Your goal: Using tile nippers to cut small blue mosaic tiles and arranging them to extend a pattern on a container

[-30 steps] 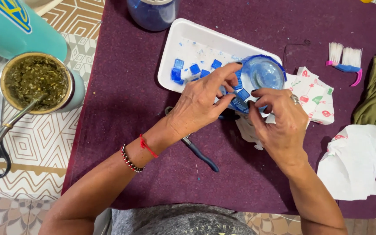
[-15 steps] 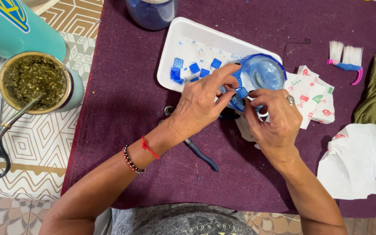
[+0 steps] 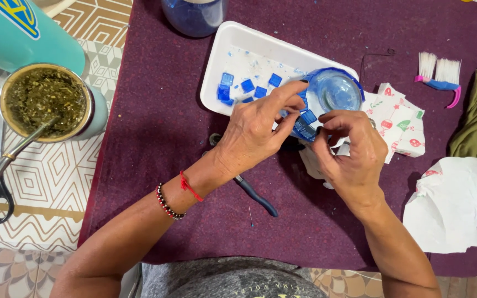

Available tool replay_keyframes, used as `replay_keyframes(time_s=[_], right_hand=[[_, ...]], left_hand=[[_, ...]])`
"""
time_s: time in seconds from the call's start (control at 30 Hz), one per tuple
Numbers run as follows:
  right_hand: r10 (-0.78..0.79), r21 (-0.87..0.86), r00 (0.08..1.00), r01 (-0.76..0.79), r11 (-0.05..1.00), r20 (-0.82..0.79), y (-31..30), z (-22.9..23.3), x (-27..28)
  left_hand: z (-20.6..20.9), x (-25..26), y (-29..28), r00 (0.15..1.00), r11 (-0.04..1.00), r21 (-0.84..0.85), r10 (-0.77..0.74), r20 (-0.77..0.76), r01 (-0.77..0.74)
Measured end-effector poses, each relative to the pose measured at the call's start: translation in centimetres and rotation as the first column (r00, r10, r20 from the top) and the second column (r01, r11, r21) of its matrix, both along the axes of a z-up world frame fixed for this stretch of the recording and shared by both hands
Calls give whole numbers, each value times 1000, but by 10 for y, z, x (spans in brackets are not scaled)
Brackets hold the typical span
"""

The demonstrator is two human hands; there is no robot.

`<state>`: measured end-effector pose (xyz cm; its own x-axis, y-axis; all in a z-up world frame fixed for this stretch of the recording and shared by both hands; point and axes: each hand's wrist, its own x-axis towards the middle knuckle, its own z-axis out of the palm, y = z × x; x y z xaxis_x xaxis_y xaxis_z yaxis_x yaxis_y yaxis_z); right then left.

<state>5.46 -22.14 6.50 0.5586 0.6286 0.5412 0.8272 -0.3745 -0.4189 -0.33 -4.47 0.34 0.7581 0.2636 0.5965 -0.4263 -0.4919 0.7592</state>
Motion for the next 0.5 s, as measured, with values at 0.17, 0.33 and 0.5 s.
replay_keyframes(time_s=[0.17,0.33,0.5], right_hand=[[-14,-27,1000,14,1000,20,-10,2,3],[3,-240,991,-35,970,-134,-2,38,-25],[113,-833,993,-96,545,-41,2,16,-59]], left_hand=[[13,3,7,996,995,102,8,84,-17],[27,4,12,985,955,295,-54,164,3],[36,3,16,994,822,569,-50,101,-17]])
